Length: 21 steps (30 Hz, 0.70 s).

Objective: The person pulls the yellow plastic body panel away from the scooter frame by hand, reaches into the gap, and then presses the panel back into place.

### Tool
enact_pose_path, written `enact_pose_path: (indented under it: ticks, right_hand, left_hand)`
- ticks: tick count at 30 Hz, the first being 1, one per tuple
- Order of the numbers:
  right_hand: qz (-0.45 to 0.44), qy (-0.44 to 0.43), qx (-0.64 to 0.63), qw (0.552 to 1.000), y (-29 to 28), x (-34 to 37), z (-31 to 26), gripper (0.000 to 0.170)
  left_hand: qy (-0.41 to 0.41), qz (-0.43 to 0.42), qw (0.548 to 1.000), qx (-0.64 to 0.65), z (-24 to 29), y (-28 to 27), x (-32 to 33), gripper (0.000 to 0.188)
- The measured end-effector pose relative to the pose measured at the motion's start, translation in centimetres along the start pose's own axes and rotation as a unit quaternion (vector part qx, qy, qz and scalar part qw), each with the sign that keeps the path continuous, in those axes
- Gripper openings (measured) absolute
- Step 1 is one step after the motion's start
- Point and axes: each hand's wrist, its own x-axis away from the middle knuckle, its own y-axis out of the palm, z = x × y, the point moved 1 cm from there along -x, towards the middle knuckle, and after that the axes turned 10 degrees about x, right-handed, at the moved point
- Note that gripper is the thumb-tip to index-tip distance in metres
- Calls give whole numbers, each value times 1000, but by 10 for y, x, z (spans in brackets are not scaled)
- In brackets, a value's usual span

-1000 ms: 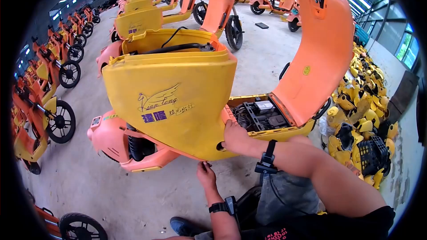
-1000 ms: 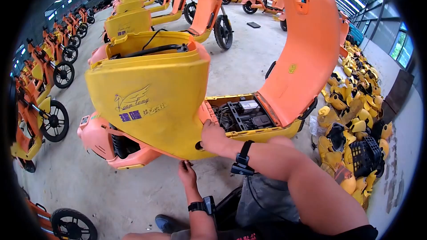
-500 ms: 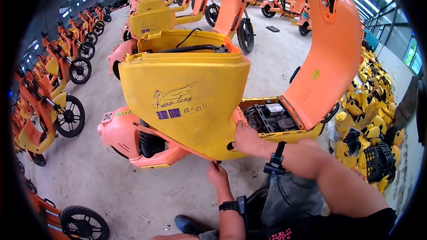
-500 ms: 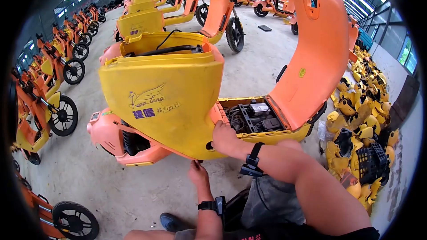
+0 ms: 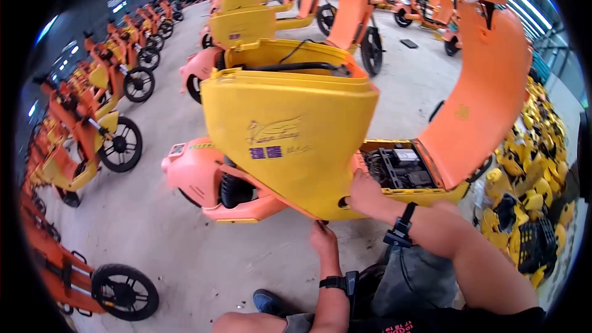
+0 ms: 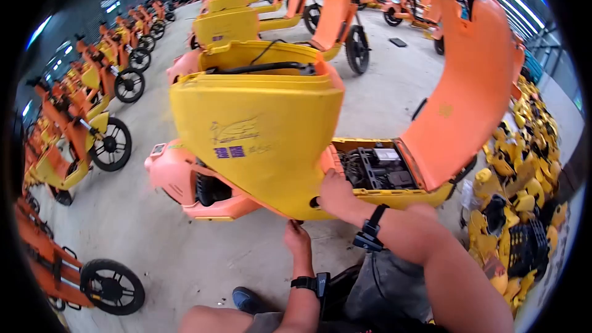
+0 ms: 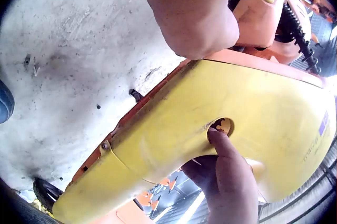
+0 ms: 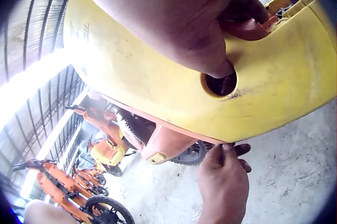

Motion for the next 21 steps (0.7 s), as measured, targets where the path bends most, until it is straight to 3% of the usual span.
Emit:
enact_pose_path:
  ticks: [4,8,11,13,19,21]
  right_hand:
    - [12,-8,6,1000,-7,2,0,67]
    - [7,0,16,1000,1,-2,0,69]
    - [27,1,8,1000,0,1,0,69]
    - [33,9,3,999,1,0,2,73]
    - [36,8,14,999,5,0,3,72]
    - [26,10,26,999,8,-2,3,72]
  left_hand:
    - [-42,-19,996,78,3,1,-5,14]
    - [-16,-33,999,6,-5,-12,-10,14]
    - [-52,-34,998,25,4,-2,-5,14]
    - [-26,-33,997,68,-2,0,-6,14]
    - [-67,-35,997,2,7,-1,-4,14]
    - [-72,-53,995,38,-2,2,-6,15]
